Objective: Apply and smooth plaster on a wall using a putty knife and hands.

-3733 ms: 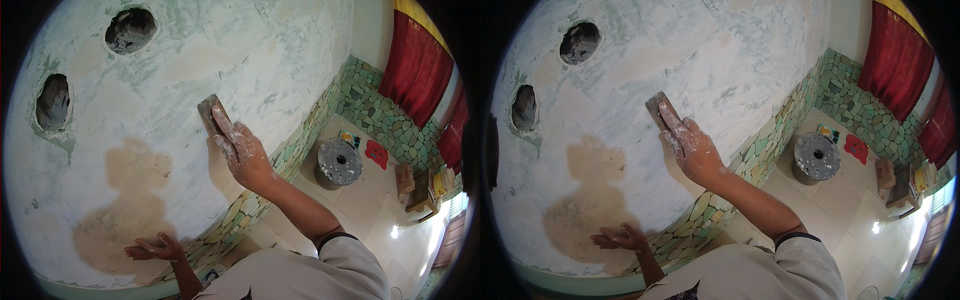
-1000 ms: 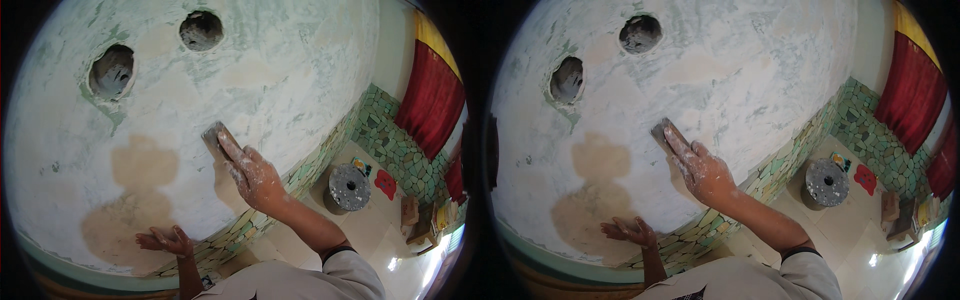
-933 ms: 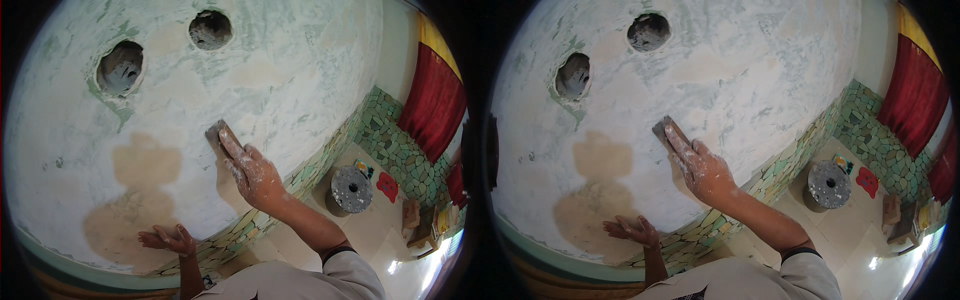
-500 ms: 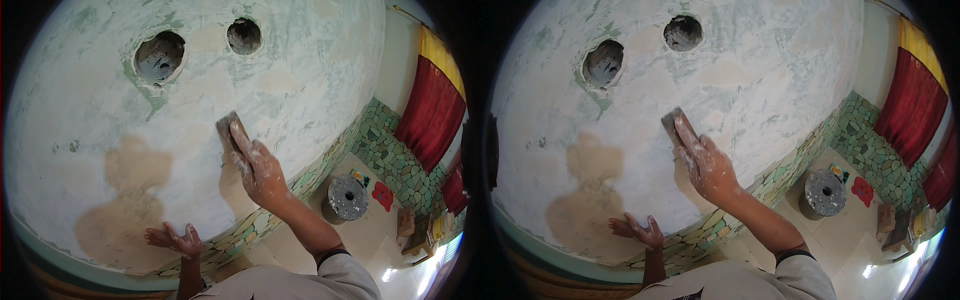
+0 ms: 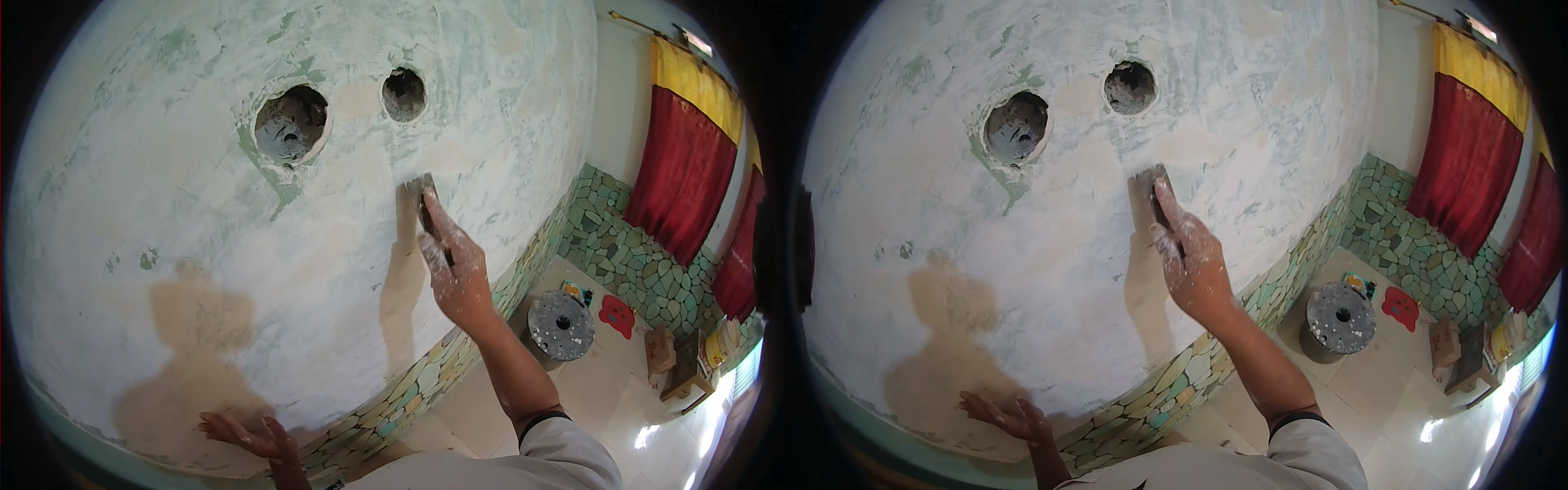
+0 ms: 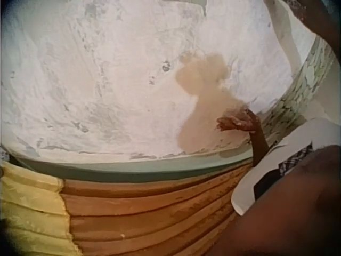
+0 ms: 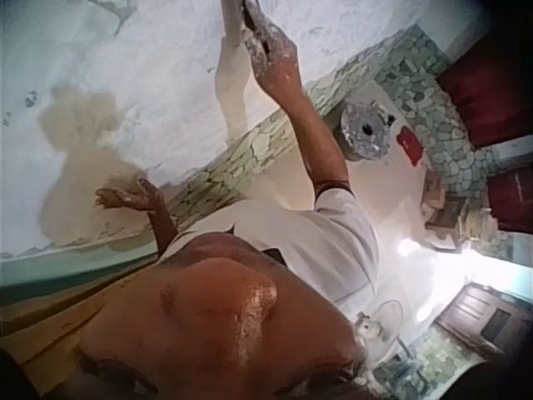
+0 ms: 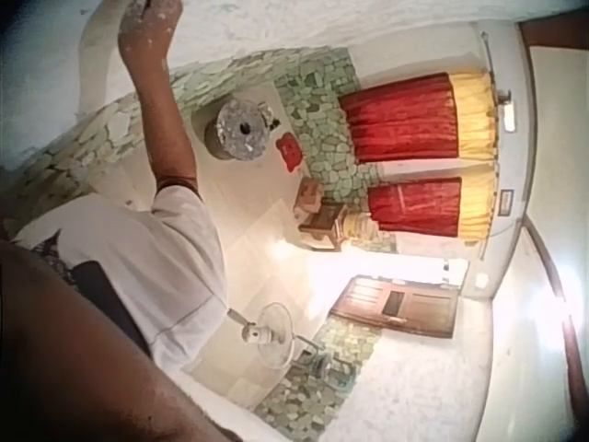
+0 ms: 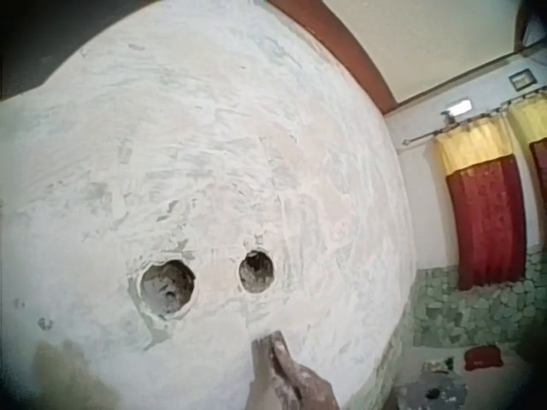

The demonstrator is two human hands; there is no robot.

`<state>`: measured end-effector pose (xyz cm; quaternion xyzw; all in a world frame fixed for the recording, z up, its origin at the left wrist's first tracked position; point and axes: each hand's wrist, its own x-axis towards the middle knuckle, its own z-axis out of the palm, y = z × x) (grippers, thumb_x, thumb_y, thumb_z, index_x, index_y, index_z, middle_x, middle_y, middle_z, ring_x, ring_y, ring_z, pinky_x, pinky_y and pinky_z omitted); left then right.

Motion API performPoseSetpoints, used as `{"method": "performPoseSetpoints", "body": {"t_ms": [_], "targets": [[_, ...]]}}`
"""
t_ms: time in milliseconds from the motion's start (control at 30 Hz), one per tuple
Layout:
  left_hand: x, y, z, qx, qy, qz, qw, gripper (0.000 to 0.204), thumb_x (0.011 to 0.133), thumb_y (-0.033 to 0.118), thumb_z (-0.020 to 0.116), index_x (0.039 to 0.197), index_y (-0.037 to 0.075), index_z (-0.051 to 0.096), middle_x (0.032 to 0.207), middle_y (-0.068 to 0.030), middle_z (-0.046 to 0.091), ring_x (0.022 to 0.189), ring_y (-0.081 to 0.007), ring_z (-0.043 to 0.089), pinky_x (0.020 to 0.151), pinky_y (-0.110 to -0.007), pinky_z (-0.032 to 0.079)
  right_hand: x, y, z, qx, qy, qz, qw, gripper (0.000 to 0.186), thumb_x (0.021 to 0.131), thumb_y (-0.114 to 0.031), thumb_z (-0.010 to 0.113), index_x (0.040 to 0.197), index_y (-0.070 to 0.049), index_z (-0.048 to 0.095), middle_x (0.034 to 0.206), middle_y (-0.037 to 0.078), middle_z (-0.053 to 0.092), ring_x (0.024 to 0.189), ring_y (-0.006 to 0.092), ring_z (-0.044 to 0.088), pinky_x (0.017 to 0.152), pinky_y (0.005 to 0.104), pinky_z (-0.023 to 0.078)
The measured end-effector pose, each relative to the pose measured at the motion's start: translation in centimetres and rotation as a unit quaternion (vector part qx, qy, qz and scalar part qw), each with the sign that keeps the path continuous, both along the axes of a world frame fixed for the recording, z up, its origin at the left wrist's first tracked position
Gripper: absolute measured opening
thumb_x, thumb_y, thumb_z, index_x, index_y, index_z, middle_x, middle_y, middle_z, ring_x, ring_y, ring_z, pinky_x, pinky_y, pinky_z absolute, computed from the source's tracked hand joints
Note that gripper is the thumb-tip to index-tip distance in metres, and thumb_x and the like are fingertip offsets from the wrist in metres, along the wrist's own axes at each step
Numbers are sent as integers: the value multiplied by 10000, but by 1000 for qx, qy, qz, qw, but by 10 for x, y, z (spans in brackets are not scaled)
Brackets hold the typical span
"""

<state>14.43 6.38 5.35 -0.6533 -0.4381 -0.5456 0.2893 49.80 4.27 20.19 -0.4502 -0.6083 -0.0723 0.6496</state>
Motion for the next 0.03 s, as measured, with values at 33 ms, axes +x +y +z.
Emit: {"method": "performPoseSetpoints", "body": {"t_ms": [33], "targets": [[0, 1, -3, -12, 39, 72, 997, 699, 933, 434, 446, 1483, 125, 143, 1532, -194, 105, 1412, -385, 87, 1086, -607, -35, 7, 3, 4, 15, -30, -17, 999, 465, 925, -42, 513, 1372, 0, 396, 1332, 207, 492, 1194, 302, 523, 992, 331, 396]]}}
